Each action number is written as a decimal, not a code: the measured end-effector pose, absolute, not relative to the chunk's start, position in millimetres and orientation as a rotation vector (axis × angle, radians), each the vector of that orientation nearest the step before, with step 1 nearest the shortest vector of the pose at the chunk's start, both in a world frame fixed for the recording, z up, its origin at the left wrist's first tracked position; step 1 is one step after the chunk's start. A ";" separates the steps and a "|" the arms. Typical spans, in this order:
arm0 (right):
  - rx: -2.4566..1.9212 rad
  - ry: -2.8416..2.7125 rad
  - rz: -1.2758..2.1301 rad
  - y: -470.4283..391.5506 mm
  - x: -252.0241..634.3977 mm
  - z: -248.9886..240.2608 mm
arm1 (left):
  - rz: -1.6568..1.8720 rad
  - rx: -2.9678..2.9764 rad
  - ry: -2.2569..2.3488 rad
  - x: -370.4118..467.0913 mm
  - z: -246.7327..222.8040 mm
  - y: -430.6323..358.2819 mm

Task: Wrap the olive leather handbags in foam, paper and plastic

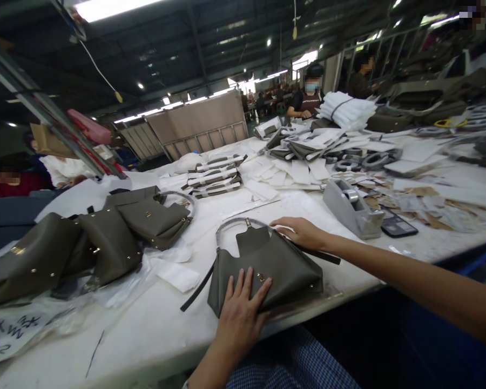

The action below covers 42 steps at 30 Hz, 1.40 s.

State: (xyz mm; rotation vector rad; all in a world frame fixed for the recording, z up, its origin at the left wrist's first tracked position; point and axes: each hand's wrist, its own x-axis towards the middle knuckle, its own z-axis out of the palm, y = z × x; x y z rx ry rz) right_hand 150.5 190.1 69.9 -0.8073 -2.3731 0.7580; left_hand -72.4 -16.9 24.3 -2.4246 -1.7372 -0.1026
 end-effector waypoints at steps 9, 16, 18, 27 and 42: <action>-0.889 -2.495 0.912 234.5 147.6 41.9 | -0.195 -2.407 -1.747 -79.7 7.9 -16.7; -1.058 -2.584 0.736 233.2 149.7 39.8 | -0.207 -2.434 -1.713 -79.7 9.1 -11.9; -1.085 -2.608 0.714 231.7 152.9 41.4 | -0.207 -2.431 -1.702 -79.4 10.9 -10.7; -0.526 -2.721 0.568 143.3 198.8 80.7 | -0.266 -2.437 -1.662 -81.5 8.1 -8.7; -0.454 -2.800 0.424 108.6 222.8 6.6 | 0.023 -2.621 -1.472 -132.2 37.8 -1.3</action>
